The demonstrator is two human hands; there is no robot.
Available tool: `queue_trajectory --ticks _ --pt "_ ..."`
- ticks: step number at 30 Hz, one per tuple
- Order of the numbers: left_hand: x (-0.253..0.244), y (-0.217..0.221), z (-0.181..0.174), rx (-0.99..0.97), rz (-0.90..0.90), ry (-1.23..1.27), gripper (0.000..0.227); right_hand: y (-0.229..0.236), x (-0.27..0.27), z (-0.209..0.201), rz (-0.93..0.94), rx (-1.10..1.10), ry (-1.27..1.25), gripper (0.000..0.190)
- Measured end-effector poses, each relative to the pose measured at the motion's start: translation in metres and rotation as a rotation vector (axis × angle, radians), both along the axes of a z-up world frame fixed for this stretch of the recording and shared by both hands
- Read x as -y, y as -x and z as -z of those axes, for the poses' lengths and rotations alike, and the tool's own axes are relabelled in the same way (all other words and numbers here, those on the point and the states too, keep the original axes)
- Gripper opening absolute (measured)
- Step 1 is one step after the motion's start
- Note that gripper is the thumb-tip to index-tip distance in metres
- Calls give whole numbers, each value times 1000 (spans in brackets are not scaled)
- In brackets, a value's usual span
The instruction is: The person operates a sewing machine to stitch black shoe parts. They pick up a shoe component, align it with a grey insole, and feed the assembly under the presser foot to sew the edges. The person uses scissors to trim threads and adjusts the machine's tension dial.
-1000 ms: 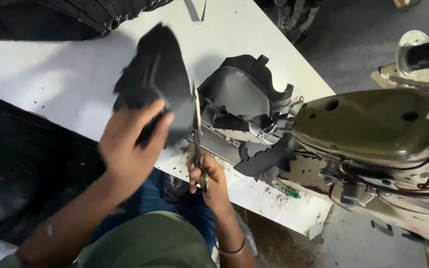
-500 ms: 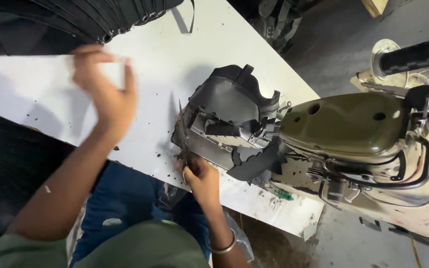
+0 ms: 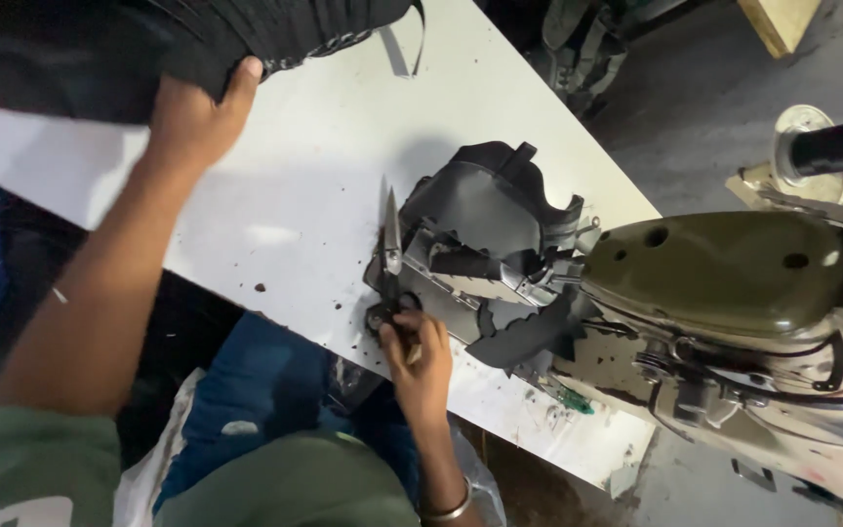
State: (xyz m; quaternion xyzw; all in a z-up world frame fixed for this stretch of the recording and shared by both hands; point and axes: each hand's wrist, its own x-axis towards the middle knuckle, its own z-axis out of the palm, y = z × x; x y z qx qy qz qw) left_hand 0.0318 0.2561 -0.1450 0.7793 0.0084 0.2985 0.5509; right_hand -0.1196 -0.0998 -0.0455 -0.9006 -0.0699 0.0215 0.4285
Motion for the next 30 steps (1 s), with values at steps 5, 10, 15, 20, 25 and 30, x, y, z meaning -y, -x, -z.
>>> queue_trajectory --ticks 5,10,15,20,25,30 --pt "87 96 -37 80 -118 49 64 12 11 2 39 -44 7 18" --pt "156 189 -101 -227 408 187 40 27 25 14 58 -451 -680 37" --pt "181 220 -117 -319 596 526 24 50 44 18 19 -307 -1083 20" --pt "191 226 -120 -445 523 620 18 49 56 -6 248 -235 -1207 12" --pt "199 225 -133 -268 472 651 25 57 46 -48 375 55 -1041 10" --pt "205 227 -139 -357 523 700 26 67 15 -78 200 234 -244 18"
